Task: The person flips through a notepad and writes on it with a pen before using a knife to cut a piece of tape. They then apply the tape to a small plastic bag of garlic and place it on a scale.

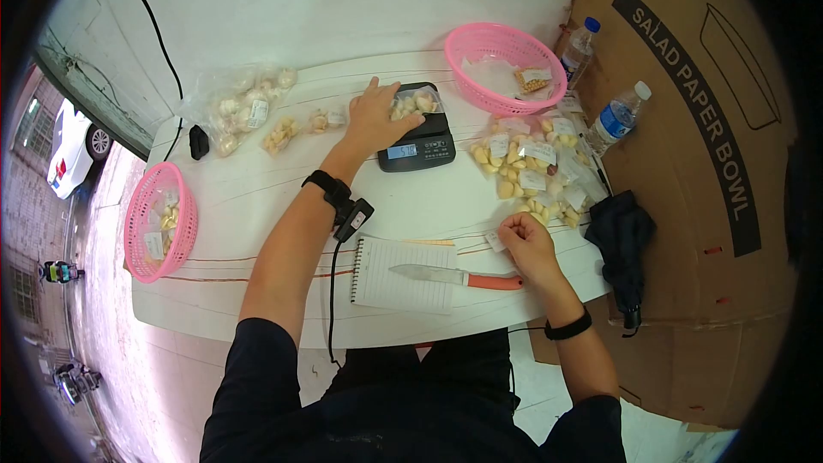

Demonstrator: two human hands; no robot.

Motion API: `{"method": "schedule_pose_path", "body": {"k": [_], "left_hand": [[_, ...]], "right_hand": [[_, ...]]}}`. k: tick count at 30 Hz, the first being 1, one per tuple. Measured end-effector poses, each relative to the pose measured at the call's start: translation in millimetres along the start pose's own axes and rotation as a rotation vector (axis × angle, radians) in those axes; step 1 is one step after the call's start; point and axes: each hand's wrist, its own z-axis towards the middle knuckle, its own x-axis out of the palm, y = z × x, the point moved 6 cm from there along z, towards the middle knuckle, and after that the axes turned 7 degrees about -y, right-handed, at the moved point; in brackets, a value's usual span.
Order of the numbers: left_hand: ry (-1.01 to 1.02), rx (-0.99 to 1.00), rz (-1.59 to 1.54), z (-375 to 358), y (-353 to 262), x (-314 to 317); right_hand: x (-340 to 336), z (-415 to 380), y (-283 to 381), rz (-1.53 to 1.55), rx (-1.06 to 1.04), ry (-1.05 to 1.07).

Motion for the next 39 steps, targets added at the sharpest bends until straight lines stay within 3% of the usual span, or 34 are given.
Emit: {"method": "schedule_pose_path", "body": {"k": [6, 15, 18, 20, 23, 30, 34, 37, 39], "left_hand": [[0.018, -0.011, 0.070, 3, 1, 1], [-0.135, -0.100, -0.293, -32, -15, -54], [-0.093, -0.140, -0.415, -57, -29, -71], [-0.005, -0.098, -0.480, -74, -44, -78], [0.125, -0.126, -0.631, -97, -61, -77], [0.238, 0.006, -0.551, -124, -77, -60], [0.294, 0.014, -0.519, -132, -72, -50], [0.328, 0.144, -0.298, -141, -68, -42], [0.239, 0.232, -0.134, -144, -74, -48]], "right_hand": [[-1, 0, 0, 0.052, 0.003, 0.001], [0, -2, 8, 0.124, 0.079, 0.063], [0, 4, 1, -0.037, -0.004, 0.036], [3, 6, 5, -0.107, -0.213, 0.031], [4, 8, 6, -0.096, -0.179, 0.013], [9, -4, 24, 0.063, -0.053, 0.043], [23, 2, 30, -0.078, -0.231, 0.047], [31, 2, 34, -0.142, -0.264, 0.052], [34, 1, 38, -0.156, -0.236, 0.053]]}}
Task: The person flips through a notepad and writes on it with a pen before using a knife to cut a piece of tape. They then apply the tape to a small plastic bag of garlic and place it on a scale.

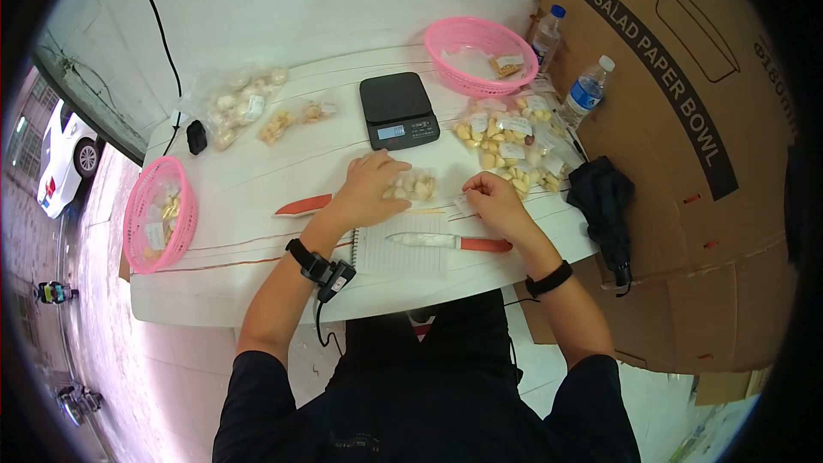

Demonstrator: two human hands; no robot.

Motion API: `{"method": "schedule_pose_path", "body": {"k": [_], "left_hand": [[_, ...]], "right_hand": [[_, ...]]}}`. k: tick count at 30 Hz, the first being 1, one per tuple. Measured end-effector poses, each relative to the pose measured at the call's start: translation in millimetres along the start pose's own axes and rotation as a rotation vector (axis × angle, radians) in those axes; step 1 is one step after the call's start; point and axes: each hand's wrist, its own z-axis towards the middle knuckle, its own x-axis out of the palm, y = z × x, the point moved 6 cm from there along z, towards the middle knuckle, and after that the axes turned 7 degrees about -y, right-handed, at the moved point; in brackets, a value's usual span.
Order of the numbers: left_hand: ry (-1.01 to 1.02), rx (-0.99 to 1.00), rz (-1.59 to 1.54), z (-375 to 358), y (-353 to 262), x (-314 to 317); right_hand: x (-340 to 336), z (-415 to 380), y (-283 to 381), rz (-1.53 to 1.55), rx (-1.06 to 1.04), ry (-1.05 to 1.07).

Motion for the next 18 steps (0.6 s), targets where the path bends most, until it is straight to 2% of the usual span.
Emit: {"method": "schedule_pose_path", "body": {"k": [4, 5, 15, 18], "left_hand": [[-0.027, 0.051, 0.035, 6, -17, -10], [0.026, 0.035, 0.000, 10, -19, -7], [0.272, -0.039, 0.006, 34, -19, 38], [0.238, 0.013, 0.034, 35, -18, 35]], "right_hand": [[6, 1, 2, 0.061, 0.087, 0.032], [6, 2, 2, 0.091, 0.108, 0.027], [14, 18, -14, 0.057, 0.035, -0.071], [13, 16, -8, 0.071, 0.060, -0.083]]}}
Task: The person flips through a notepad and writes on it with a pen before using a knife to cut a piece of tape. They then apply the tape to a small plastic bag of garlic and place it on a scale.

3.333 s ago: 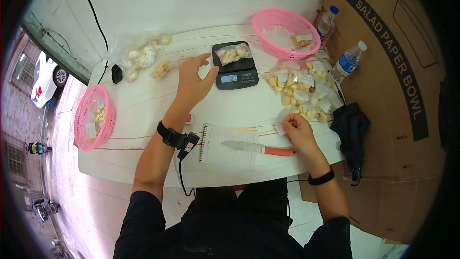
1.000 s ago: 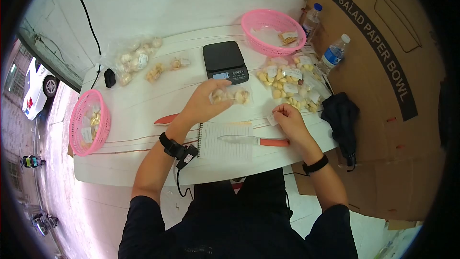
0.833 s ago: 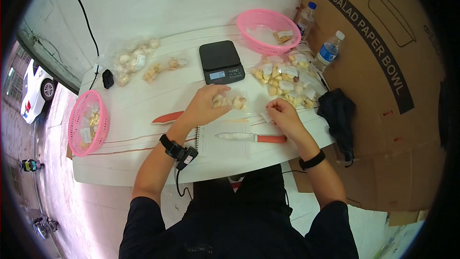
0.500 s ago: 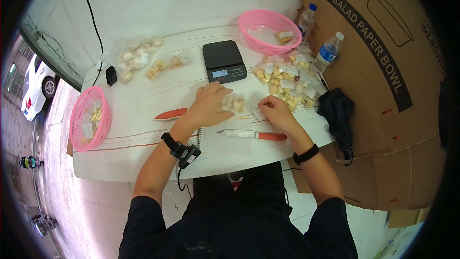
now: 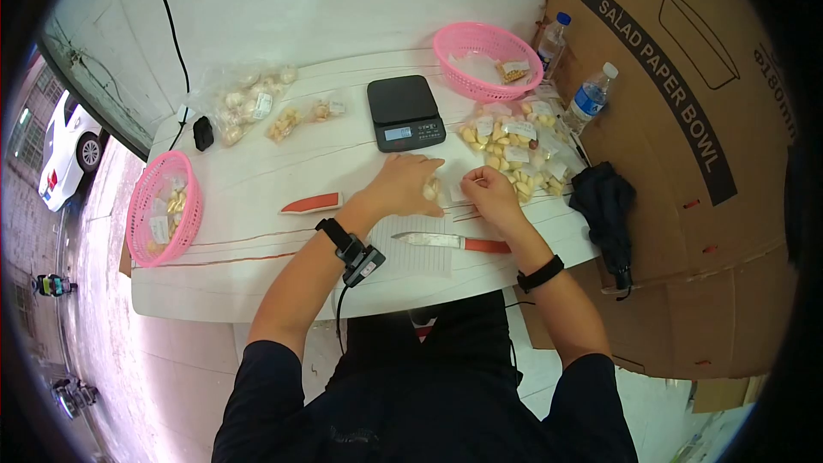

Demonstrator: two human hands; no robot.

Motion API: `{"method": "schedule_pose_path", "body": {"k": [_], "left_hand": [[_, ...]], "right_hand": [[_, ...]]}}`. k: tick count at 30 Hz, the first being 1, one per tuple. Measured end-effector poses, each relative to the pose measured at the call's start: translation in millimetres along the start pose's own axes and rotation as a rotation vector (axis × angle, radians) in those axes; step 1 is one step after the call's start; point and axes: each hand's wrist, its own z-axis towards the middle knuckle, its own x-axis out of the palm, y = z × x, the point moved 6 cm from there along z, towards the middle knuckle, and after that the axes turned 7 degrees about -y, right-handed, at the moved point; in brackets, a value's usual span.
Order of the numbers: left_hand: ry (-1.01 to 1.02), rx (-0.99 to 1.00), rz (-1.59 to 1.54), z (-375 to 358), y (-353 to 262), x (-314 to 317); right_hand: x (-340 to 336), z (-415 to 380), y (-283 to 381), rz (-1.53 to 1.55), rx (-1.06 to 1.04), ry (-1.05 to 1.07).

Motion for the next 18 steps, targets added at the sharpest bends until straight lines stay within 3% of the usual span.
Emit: {"method": "schedule_pose_path", "body": {"k": [4, 6, 9, 18], "left_hand": [[-0.056, 0.006, -0.065, -3, 0, -7], [-0.121, -0.023, -0.296, -4, 3, -14], [-0.221, -0.073, -0.372, -12, 3, -22], [-0.401, -0.084, -0.403, -30, 4, -34]], "right_hand": [[3, -1, 5, 0.046, 0.012, -0.053], [5, -1, 6, 0.051, 0.004, -0.074], [9, -4, 16, 0.154, -0.047, -0.091], [22, -13, 59, 0.120, -0.281, -0.168]]}}
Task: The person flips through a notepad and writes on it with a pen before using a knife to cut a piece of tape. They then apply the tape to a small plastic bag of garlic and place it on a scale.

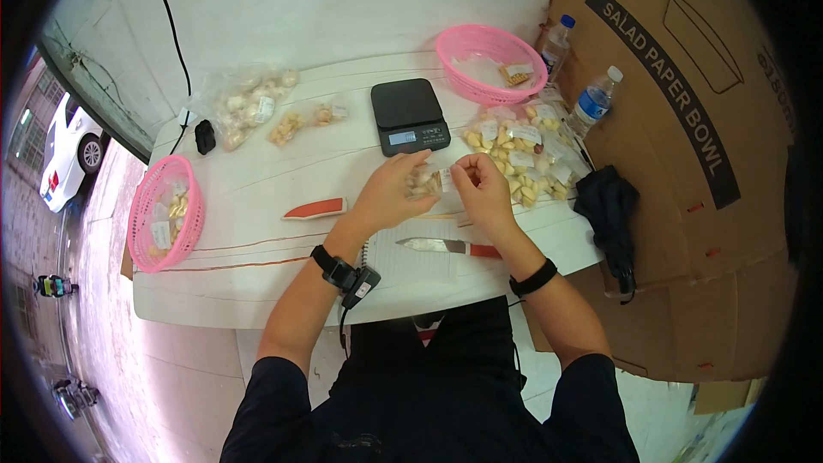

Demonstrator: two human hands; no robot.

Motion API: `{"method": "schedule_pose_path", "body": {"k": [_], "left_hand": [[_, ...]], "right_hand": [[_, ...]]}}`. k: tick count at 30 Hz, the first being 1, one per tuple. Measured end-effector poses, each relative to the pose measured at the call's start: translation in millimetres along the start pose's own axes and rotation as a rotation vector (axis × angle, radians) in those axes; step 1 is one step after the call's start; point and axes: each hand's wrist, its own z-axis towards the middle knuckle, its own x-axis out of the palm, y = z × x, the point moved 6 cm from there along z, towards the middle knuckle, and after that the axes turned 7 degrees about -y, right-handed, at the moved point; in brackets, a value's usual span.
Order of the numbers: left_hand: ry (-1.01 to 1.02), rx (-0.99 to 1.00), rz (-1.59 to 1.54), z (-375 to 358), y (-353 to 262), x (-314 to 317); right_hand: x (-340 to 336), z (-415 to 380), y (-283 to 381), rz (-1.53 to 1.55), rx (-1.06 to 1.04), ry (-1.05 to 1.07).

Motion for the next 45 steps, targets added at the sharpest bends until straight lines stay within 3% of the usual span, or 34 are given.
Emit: {"method": "schedule_pose_path", "body": {"k": [12, 18, 20, 21, 23, 30, 35, 42, 44, 45], "left_hand": [[-0.131, -0.047, -0.137, -15, 8, -6], [-0.255, 0.040, -0.153, -18, 17, -6], [-0.273, 0.029, -0.143, -19, 21, -6], [-0.291, 0.019, -0.136, -20, 22, -7], [-0.319, 0.002, -0.153, -22, 25, -8], [-0.433, -0.047, -0.264, -25, 35, -8], [-0.411, 0.004, -0.253, -25, 34, -8], [-0.438, -0.008, -0.134, -22, 24, -16], [-0.436, -0.032, -0.110, -21, 30, -21], [-0.429, -0.051, -0.087, -20, 33, -22]], "right_hand": [[23, 1, 41, -0.272, -0.269, -0.049], [37, -2, 46, -0.113, -0.158, 0.109], [43, -1, 63, -0.312, -0.213, 0.229], [44, -2, 62, -0.310, -0.213, 0.230], [43, -4, 74, -0.435, -0.457, 0.095], [42, -5, 62, -0.420, -0.401, 0.118], [49, -8, 61, -0.408, -0.530, 0.151], [15, -10, 71, -0.228, -0.246, 0.246], [-7, -22, 64, -0.512, -0.228, 0.453], [-20, -26, 60, -0.512, -0.230, 0.457]]}}
